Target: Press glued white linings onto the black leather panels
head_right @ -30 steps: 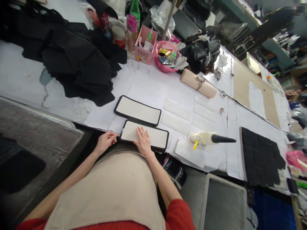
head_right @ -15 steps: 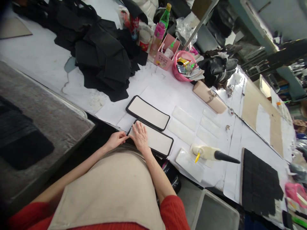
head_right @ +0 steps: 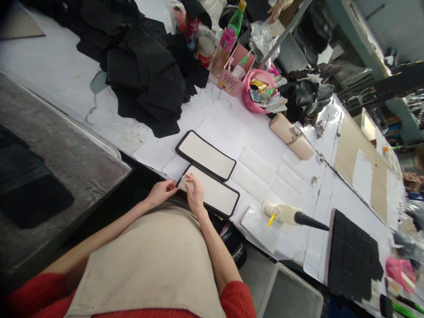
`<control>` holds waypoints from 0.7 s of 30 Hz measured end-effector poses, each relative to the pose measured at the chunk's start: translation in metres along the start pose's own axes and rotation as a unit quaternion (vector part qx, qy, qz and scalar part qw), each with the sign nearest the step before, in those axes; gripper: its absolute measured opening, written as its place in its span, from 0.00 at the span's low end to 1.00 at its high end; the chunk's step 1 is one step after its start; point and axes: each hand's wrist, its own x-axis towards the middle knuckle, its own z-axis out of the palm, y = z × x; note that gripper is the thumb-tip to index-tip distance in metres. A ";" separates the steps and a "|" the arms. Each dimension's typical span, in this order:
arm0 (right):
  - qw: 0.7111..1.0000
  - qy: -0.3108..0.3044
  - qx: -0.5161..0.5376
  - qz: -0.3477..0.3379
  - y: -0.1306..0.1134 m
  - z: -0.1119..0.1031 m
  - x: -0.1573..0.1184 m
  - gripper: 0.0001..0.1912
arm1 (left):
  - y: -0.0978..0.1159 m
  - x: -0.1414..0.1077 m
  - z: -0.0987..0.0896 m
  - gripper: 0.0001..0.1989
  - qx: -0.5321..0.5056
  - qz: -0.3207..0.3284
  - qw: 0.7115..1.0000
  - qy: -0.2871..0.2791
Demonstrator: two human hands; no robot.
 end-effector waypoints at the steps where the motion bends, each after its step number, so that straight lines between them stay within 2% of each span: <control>1: 0.998 0.037 0.038 0.019 -0.004 -0.003 0.002 0.19 | 0.003 -0.002 0.000 0.12 0.027 0.013 0.999 0.011; 3: 0.992 0.088 0.079 0.039 -0.010 -0.011 0.007 0.17 | 0.009 -0.006 0.000 0.11 0.073 0.043 0.996 0.028; 5: 0.990 0.110 0.076 0.034 -0.015 -0.019 0.012 0.16 | 0.015 -0.008 0.000 0.10 0.104 0.076 0.991 0.038; 9: 0.993 0.119 -0.008 -0.017 -0.026 -0.024 0.022 0.13 | 0.025 -0.009 0.002 0.10 0.157 0.122 0.979 0.036; 11: 0.991 0.099 -0.084 -0.045 -0.033 -0.019 0.029 0.11 | 0.029 -0.009 0.003 0.10 0.187 0.126 0.974 0.031; 16: 0.965 -0.011 -0.247 -0.082 -0.042 -0.004 0.050 0.12 | 0.039 -0.012 0.003 0.09 0.219 0.132 0.966 0.028; 21: 0.950 -0.015 -0.296 -0.094 -0.025 -0.016 0.076 0.14 | 0.040 -0.017 0.003 0.10 0.199 0.140 0.969 0.028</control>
